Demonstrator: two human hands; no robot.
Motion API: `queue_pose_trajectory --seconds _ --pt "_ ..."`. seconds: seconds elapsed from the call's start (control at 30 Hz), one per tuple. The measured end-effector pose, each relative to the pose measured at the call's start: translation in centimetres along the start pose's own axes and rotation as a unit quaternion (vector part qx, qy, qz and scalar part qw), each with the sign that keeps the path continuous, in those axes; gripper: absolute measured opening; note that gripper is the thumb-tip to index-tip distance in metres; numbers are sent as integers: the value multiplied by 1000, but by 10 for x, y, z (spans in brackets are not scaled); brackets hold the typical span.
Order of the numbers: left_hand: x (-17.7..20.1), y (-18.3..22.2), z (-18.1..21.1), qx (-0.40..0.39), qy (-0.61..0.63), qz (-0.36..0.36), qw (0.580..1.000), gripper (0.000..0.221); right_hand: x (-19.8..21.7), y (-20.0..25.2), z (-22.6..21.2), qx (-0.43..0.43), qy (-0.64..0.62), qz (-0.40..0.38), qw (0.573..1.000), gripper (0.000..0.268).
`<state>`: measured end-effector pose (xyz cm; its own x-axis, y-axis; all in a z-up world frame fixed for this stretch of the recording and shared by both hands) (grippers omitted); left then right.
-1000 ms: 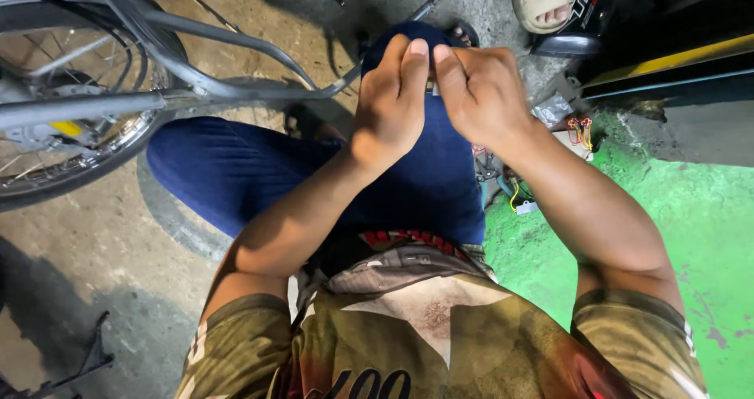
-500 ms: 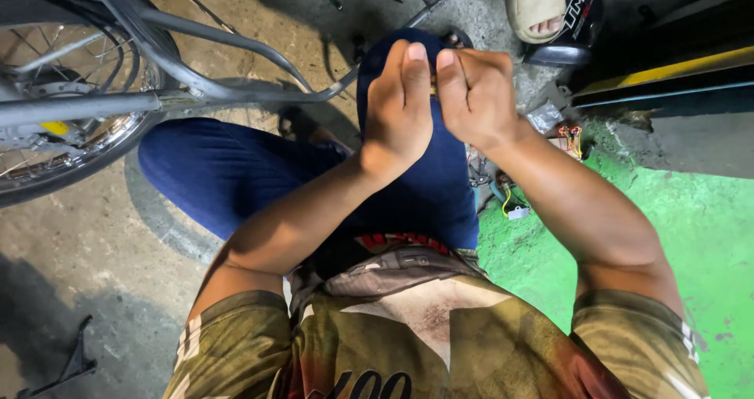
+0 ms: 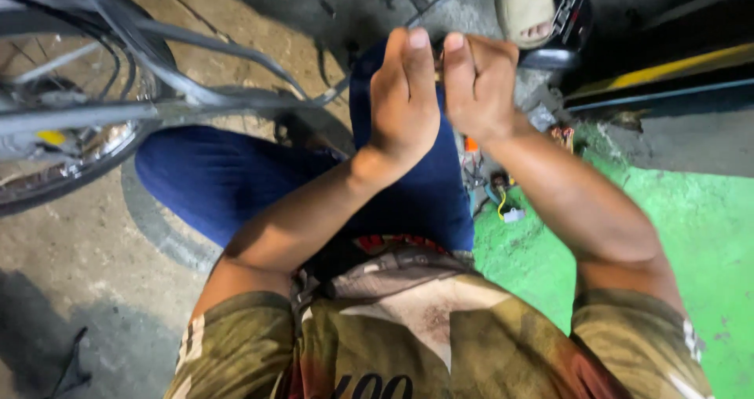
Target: Repairing the electrical wiring of a motorcycle by stripping, twisting, and connecting wires
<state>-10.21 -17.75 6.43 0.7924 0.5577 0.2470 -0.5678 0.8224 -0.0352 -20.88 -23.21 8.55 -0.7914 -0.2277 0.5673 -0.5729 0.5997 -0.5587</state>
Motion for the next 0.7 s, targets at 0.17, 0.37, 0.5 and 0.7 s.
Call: queue_pose_trajectory --seconds 0.17,0.37,0.5,0.7 --pt "-3 1 4 -13 -13 1 1000 42 5 0 -11 42 32 27 998 47" --pt "-2 -3 9 10 -16 -15 1000 46 9 -8 -18 95 55 59 992 44" --pt "-2 4 3 -61 7 15 998 32 6 -6 -23 87 28 32 995 42" --pt "-8 -8 -11 106 -94 -123 982 52 -3 1 27 -69 -37 -180 981 49"
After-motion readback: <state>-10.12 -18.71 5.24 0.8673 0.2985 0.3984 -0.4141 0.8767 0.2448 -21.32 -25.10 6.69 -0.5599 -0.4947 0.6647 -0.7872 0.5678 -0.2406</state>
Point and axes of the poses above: each hand's wrist, its own y-axis away from the middle knuckle, its own x-axis out of the back of the hand, z = x × y, the point moved 8 cm from there along -y, towards the middle knuckle, and after that the axes turned 6 degrees about x, right-handed, at the moved point
